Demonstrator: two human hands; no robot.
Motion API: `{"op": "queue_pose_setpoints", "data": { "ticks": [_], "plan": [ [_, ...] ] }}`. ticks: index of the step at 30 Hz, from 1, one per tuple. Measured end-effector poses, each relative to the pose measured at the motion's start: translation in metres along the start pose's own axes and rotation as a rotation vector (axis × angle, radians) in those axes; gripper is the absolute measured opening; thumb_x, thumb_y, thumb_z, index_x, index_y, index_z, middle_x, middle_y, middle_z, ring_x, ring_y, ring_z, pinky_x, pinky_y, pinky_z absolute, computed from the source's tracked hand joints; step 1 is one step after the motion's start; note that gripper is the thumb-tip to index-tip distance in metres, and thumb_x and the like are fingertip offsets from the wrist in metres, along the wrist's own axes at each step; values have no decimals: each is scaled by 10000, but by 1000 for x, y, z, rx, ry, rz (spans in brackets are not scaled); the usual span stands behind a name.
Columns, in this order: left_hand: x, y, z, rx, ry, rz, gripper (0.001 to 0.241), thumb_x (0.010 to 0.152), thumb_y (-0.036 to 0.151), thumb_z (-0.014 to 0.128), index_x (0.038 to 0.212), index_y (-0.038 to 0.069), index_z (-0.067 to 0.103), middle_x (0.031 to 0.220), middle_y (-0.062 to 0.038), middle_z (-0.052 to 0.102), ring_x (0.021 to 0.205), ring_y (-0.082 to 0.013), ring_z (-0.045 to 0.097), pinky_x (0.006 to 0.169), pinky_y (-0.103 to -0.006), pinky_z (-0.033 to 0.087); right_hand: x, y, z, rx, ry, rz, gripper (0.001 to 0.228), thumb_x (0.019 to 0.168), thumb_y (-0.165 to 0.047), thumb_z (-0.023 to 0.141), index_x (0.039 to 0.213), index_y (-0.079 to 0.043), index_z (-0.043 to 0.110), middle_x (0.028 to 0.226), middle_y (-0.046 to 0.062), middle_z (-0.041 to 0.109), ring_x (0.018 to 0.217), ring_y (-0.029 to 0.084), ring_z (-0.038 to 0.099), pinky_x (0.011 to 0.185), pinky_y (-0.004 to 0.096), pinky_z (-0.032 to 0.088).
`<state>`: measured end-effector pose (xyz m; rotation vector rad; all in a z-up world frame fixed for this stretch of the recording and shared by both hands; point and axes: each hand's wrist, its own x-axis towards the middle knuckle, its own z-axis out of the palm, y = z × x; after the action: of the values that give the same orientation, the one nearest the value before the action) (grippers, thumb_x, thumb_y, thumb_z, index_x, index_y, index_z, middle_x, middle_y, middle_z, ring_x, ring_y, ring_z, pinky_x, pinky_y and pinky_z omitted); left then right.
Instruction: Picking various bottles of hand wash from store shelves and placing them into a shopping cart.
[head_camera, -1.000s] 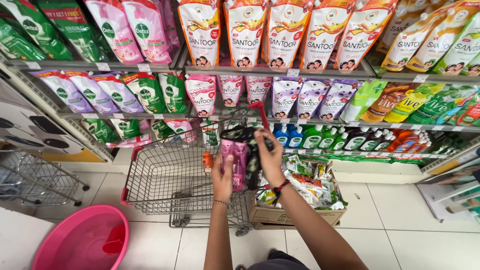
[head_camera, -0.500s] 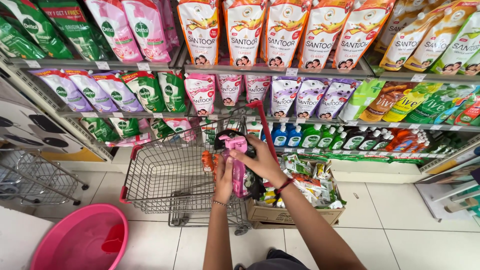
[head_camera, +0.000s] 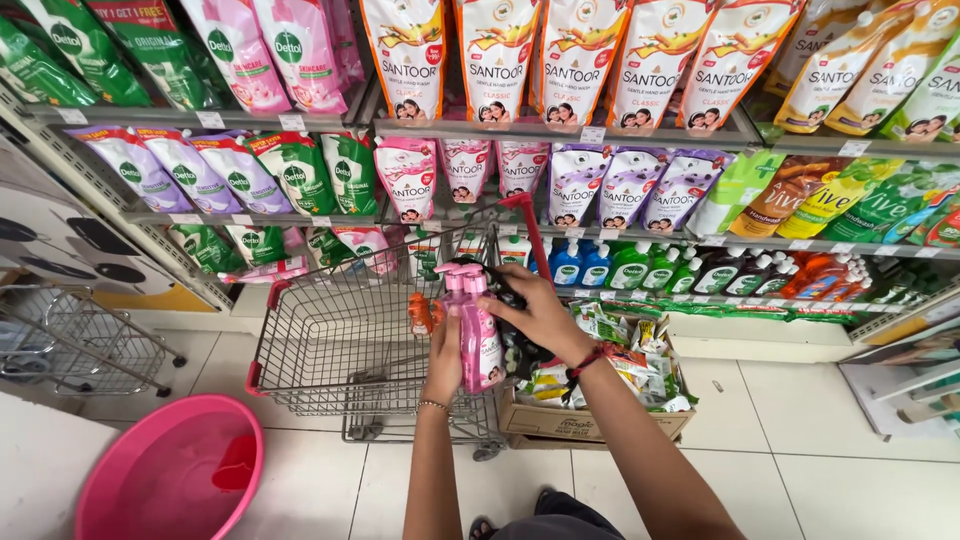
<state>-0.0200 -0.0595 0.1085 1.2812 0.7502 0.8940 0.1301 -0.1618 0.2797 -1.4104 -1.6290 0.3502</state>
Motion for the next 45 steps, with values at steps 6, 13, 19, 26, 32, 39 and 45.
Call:
{"op": "queue_pose_setpoints", "data": {
  "ticks": [6,13,19,26,32,39,45],
  "plan": [
    [-25,66,29,-106,284,173,671,1008,571,448,1389,30,558,1163,-108,685,982,-162,667,876,-310,546,-7,-21,9,-107,69,-3,485,910,-404,741,1183,-5,700,1204,137,667,1062,305,686,930,375,542],
    [-15,68,15,-531,428,61,698,973,560,546,1439,42,512,1244,-83,666,1043,-165,652,882,-314,530,-47,-7,47,-250,-5,-312,460,870,-432,764,1143,-62,745,1371,196,523,1269,385,519,1062,479,438],
    [-10,57,8,-257,316,65,639,1021,532,542,1391,17,615,1143,-79,679,963,-151,613,802,-308,507,-36,4,68,-231,90,-142,509,1046,-400,551,1356,3,557,1445,247,445,1287,432,518,1097,461,429],
    [-25,89,20,-196,72,-119,688,824,506,732,1361,114,553,1205,-59,697,1103,-174,681,946,-327,534,-7,43,56,171,122,146,494,1117,-395,375,1231,41,576,1164,230,657,1087,352,627,1001,402,462],
    [-12,77,21,-50,213,-35,661,904,517,659,1357,43,577,1219,-110,690,1108,-224,656,950,-347,503,-14,18,62,157,176,130,463,1095,-372,412,1229,38,580,1159,220,655,1089,341,625,993,408,463],
    [10,21,4,-128,141,132,788,985,643,496,1354,-41,628,1275,-135,716,1155,-215,679,984,-318,512,-23,-2,80,-213,160,53,541,1097,-377,395,1379,73,495,1433,279,425,1338,430,425,1137,504,361],
    [-21,99,20,-240,42,-338,847,823,649,603,1397,26,566,1233,-143,704,1079,-241,717,886,-364,584,5,7,68,-150,203,53,611,1101,-395,338,1476,81,414,1535,296,348,1430,449,324,1198,528,254]
  ]
}}
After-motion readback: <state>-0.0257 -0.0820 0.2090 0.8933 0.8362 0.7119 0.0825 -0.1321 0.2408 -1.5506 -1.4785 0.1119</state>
